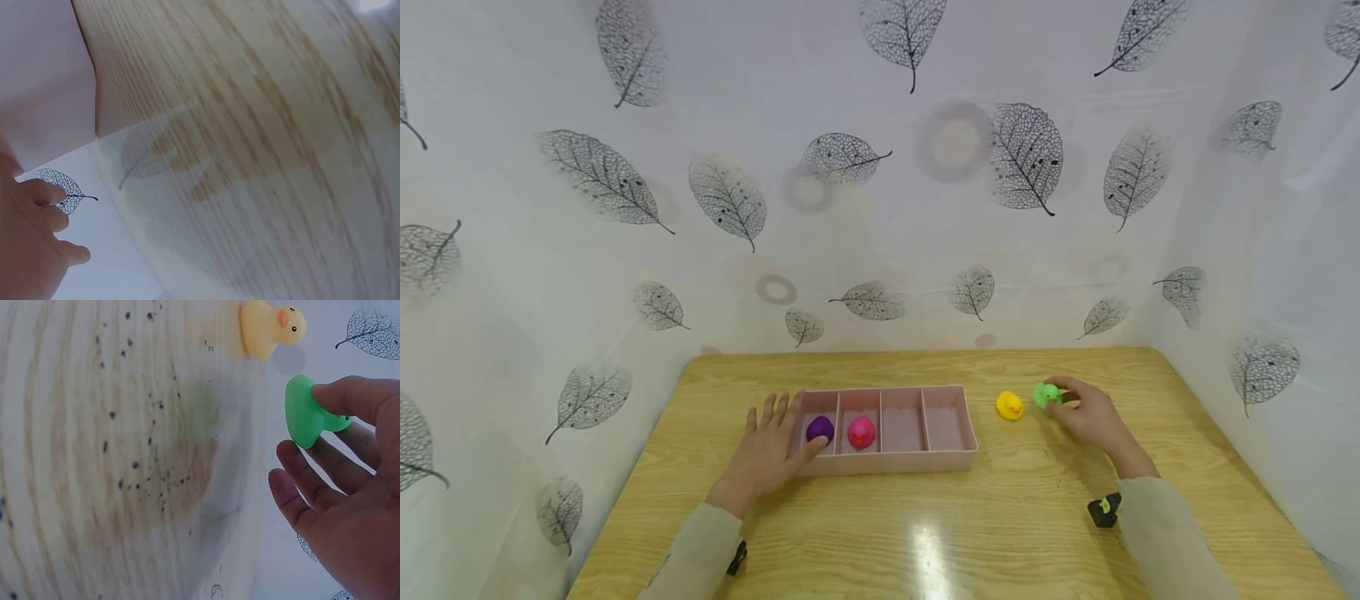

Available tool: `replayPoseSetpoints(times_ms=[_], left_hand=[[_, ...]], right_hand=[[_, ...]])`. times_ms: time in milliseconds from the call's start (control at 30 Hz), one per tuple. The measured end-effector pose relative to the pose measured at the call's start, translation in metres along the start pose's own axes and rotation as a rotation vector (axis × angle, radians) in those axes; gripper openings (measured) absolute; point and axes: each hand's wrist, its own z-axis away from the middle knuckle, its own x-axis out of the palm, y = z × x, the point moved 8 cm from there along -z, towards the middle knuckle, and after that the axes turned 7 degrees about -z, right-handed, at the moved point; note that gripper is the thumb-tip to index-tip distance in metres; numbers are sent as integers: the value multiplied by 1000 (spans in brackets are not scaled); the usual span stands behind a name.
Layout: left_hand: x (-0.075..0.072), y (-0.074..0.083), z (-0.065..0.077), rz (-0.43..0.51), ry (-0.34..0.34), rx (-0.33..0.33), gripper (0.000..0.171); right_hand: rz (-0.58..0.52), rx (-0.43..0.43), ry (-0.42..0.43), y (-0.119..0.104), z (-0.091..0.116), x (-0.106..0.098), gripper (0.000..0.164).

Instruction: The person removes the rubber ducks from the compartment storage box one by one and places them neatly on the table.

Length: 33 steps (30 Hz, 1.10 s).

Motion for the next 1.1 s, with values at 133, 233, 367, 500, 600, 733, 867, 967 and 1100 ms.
replayPoseSetpoints(times_ms=[133, 233, 367, 500, 600, 733, 867, 967, 1100], left_hand=[[0, 0, 0, -6, -6, -4, 94], [0, 0, -1, -11, -2, -3, 93], [1, -1, -1, -12, 1, 1, 93], [1, -1, -1, -8, -5, 2, 94], [1, 0, 0, -4, -5, 2, 94], [1, 0, 0, -9, -2, 3, 94], [1, 0, -1, -9, -3, 3, 94], [1, -1, -1, -11, -1, 3, 94], [1, 0, 0, -7, -7, 3, 94]], right_hand=[[4, -2, -2, 3, 0, 1, 48], [-6, -6, 0, 4, -1, 2, 47], [-28, -19, 4, 5, -3, 5, 45], [-27, -26, 6, 8, -4, 7, 45], [-14, -25, 2, 11, -4, 8, 45], [-6, -27, -4, 13, -3, 9, 46], [-8, -27, -6, 13, -2, 10, 46], [-11, -18, -2, 13, -3, 11, 46], [-4, -10, 0, 14, -3, 13, 45]])
